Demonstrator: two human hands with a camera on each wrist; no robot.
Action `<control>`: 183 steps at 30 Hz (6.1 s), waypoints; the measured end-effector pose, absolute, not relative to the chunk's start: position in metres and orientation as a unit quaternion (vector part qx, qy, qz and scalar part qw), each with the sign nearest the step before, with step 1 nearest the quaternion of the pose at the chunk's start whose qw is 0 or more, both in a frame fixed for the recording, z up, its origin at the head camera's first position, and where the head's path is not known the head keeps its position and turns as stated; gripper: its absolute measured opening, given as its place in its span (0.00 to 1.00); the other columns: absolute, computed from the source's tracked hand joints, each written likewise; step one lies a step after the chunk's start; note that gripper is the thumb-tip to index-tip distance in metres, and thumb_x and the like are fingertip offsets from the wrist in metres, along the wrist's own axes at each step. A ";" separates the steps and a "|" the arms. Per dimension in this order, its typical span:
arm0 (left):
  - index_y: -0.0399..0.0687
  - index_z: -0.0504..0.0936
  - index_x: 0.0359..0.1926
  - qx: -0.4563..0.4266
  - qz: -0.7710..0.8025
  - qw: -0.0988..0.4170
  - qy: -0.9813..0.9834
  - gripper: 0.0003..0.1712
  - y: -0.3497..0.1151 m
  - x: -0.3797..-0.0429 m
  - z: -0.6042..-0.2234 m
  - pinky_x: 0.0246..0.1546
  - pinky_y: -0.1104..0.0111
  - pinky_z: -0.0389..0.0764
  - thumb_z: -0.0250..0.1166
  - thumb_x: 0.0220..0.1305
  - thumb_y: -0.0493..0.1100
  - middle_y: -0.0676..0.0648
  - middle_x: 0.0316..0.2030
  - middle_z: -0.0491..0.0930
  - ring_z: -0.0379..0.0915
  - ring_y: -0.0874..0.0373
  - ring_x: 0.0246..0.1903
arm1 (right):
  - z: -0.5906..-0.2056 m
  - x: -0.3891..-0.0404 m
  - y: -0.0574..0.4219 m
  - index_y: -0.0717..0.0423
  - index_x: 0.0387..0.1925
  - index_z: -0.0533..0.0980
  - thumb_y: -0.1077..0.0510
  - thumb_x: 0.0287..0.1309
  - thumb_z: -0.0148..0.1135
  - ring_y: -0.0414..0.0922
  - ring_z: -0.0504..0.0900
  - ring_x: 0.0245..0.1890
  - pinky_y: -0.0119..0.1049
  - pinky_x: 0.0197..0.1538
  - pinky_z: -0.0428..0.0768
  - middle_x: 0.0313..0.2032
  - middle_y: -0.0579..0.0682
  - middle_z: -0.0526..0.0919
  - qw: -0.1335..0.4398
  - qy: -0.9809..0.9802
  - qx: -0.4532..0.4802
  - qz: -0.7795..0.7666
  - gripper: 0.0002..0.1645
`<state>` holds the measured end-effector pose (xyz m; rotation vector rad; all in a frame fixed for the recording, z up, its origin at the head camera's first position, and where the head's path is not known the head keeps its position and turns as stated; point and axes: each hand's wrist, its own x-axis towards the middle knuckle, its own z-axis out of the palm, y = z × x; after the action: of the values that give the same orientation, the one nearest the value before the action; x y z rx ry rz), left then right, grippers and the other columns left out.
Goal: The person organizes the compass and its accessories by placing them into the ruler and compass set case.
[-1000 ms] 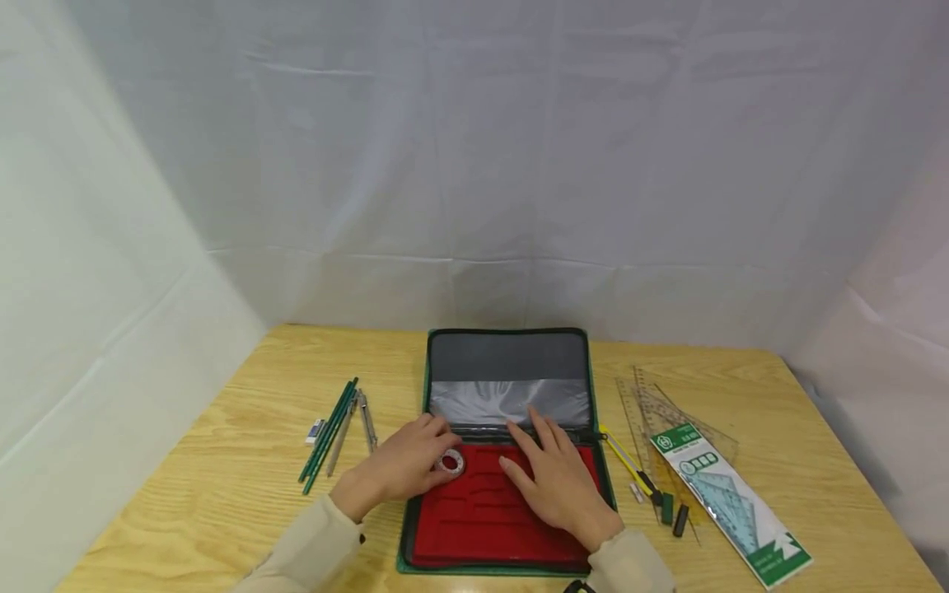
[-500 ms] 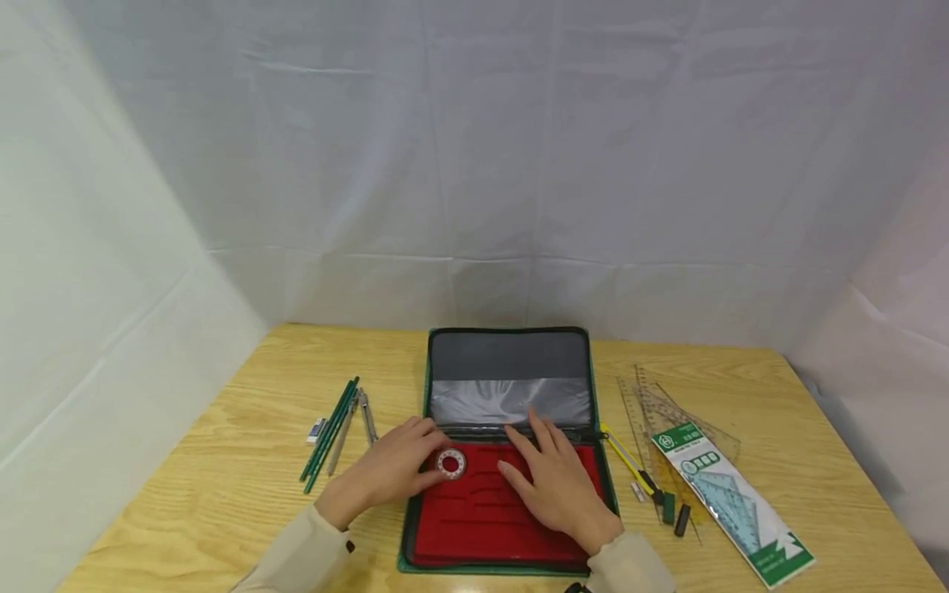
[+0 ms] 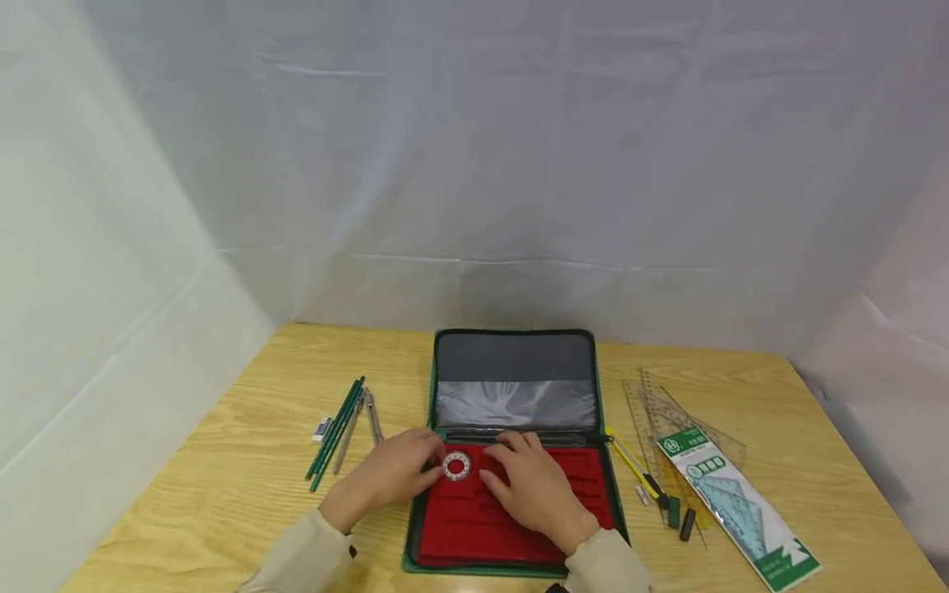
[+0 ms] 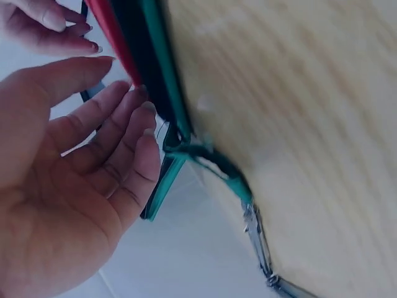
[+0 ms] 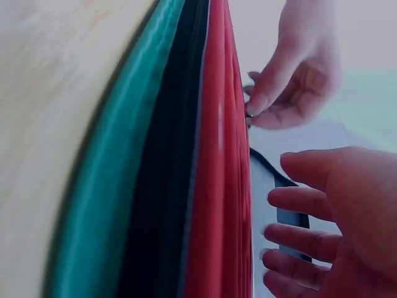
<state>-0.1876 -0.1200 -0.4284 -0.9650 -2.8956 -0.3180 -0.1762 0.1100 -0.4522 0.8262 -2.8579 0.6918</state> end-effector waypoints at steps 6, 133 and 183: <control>0.48 0.75 0.26 -0.313 -0.106 0.065 -0.942 0.08 -0.114 -0.190 -0.436 0.26 0.68 0.73 0.65 0.60 0.41 0.54 0.25 0.70 0.70 0.60 0.25 | -0.450 -0.174 0.097 0.52 0.46 0.80 0.51 0.58 0.66 0.45 0.70 0.40 0.42 0.44 0.75 0.43 0.47 0.75 0.058 -0.929 0.302 0.205 0.16; 0.46 0.79 0.25 -0.038 -0.279 0.115 -0.953 0.10 -0.178 -0.258 -0.386 0.24 0.63 0.72 0.66 0.54 0.47 0.52 0.18 0.76 0.68 0.57 0.17 | -0.448 -0.189 0.163 0.52 0.62 0.72 0.48 0.63 0.61 0.58 0.63 0.63 0.57 0.57 0.69 0.67 0.57 0.62 0.103 -0.935 0.234 0.247 0.28; 0.58 0.73 0.13 -0.356 0.048 0.040 -0.933 0.18 0.006 -0.202 -0.417 0.17 0.64 0.70 0.72 0.48 0.53 0.56 0.16 0.74 0.72 0.57 0.18 | -0.457 -0.170 0.224 0.57 0.61 0.72 0.48 0.65 0.59 0.64 0.62 0.62 0.63 0.55 0.66 0.64 0.62 0.65 0.131 -0.945 0.169 0.249 0.28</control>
<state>-0.2024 0.0060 -0.4172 -1.0891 -2.8567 0.1461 -0.1703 0.2238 -0.4569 0.4921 -2.7434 0.7219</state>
